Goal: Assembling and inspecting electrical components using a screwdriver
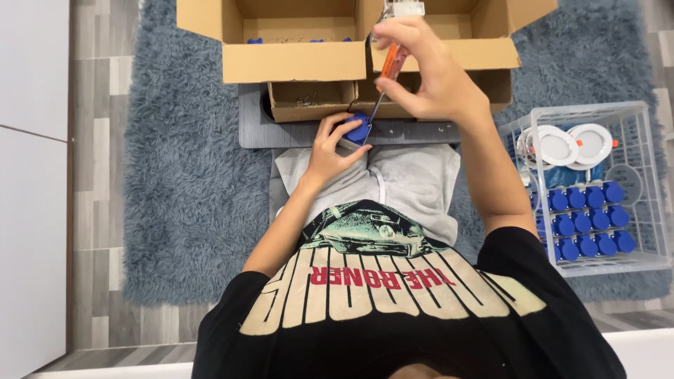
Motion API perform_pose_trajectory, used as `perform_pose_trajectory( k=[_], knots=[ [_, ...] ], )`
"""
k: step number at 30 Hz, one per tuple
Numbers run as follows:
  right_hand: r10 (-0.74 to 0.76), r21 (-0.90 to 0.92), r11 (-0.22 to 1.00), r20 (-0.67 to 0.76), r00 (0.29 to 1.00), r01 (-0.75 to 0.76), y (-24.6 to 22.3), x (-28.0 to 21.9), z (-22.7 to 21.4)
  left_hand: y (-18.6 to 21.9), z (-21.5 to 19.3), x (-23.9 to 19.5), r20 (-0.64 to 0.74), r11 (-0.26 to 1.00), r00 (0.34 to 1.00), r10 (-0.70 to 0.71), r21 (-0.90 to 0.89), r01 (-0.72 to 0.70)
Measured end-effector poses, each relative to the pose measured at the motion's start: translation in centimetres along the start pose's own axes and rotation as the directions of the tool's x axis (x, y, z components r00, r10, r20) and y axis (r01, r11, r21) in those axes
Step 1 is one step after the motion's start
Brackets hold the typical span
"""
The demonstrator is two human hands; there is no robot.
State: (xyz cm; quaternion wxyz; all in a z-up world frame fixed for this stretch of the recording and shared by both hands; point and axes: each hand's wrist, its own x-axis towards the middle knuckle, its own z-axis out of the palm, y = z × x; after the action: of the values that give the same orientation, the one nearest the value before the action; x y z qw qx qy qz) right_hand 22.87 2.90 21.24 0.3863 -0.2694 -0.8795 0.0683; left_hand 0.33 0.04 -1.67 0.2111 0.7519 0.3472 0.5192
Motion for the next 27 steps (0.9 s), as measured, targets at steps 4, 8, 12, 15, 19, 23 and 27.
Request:
perform_pose_trajectory(
  k=[4,8,12,15,19,23,27],
  knots=[
    [0.035,0.508,0.845,0.258,0.966,-0.167,0.7,-0.1,-1.0,0.1,-0.1,0.0,-0.02,1.0,1.0,0.014,-0.018,-0.014],
    [0.051,0.336,0.935,0.182,0.982,-0.111,0.8,0.2,-1.0,-0.3,0.2,-0.2,-0.018,1.0,1.0,0.005,0.002,-0.005],
    [0.086,0.072,0.994,0.033,0.996,-0.088,0.1,0.7,0.3,-0.2,0.1,-0.1,-0.032,0.999,0.999,0.032,0.005,-0.032],
    [0.049,-0.067,0.996,-0.083,0.995,-0.055,1.4,0.3,1.8,-0.2,0.2,0.0,-0.031,1.0,0.999,0.023,0.001,-0.023],
    [0.011,-0.137,0.99,-0.077,0.997,-0.022,0.5,0.8,1.2,0.0,-0.1,-0.1,-0.025,1.0,1.0,0.011,0.0,-0.011],
    [0.038,0.397,0.909,0.23,0.972,-0.13,0.1,0.9,-1.1,0.2,0.0,0.1,-0.035,1.0,0.999,0.027,-0.005,-0.027],
    [0.058,0.433,0.877,0.333,0.941,-0.207,1.0,0.0,-2.1,-1.0,0.6,-0.7,-0.017,1.0,1.0,0.006,0.006,-0.006]
  ],
)
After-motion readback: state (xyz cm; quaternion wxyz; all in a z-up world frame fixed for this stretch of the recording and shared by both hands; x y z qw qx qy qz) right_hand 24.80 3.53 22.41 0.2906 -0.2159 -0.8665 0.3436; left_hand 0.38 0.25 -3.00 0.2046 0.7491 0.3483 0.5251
